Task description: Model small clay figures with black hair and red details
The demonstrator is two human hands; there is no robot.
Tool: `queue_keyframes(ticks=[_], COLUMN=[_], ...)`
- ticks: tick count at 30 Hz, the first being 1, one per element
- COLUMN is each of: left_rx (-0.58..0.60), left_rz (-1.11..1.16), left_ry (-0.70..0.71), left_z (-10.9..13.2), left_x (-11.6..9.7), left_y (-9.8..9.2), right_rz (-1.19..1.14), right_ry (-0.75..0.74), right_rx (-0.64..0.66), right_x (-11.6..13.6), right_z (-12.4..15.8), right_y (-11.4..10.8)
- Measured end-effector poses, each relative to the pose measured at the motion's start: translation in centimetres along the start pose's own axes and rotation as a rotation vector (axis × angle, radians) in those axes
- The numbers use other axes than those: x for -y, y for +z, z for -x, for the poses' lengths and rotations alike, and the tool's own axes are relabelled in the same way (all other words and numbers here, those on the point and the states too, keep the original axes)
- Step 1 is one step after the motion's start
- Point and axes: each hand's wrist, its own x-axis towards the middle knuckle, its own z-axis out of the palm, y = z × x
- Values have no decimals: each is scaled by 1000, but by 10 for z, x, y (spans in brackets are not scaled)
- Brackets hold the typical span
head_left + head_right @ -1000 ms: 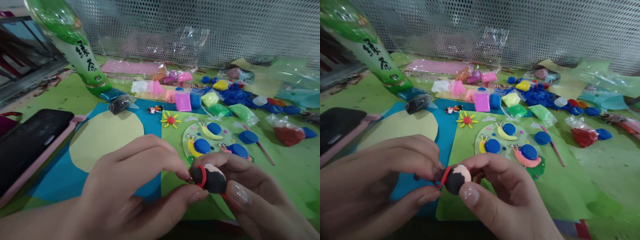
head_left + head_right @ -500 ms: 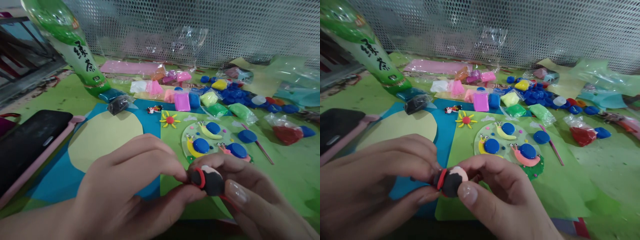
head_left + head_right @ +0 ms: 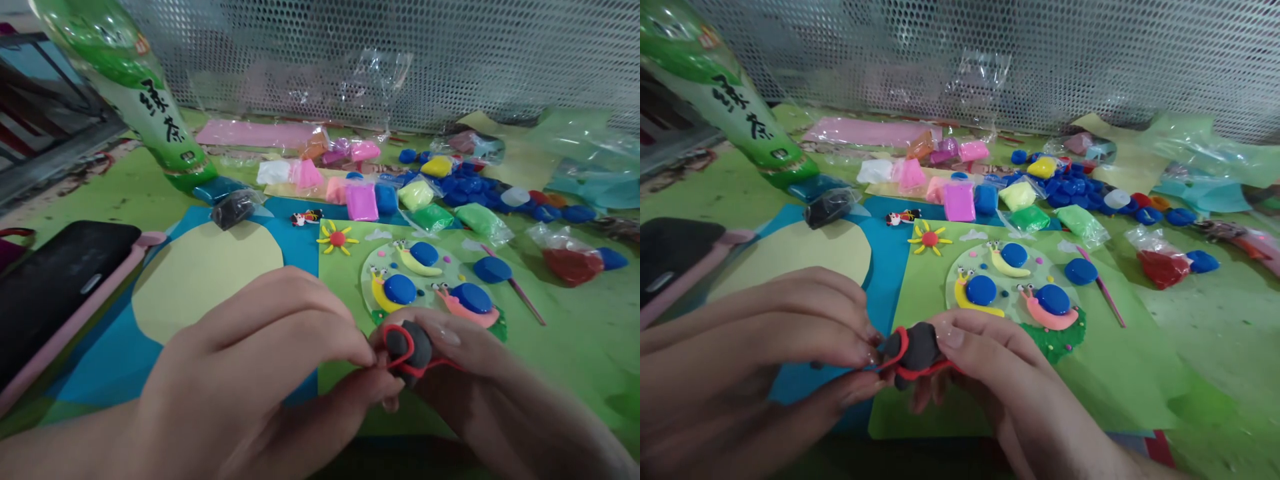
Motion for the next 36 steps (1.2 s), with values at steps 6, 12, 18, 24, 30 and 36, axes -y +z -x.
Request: queue_keyframes(ticks=[6,12,18,24,30,36], left_rx=[2,30,61,79,93,118], left_rz=[-64,-6,33,136,249,159], left_ry=[61,-46,-151,-156,-241,-291], left_z=[-3,-1,2,-4,0,9], left_x=[-1,0,1,-2,-2,-2], left_y=[-3,1,-1,-5,-2,-3], right_rz=[-13,-30,-16,-165,-234,-176], right_ry=[-55,-126,-2,127,186,155], right_rx=[-12,79,47,29,100,52], right_x=[-6,-12,-3,-6,-8,-9], right_z=[-3,-5,-1,1,2,4], right_y=[1,-6,-2,-7,-7,-3])
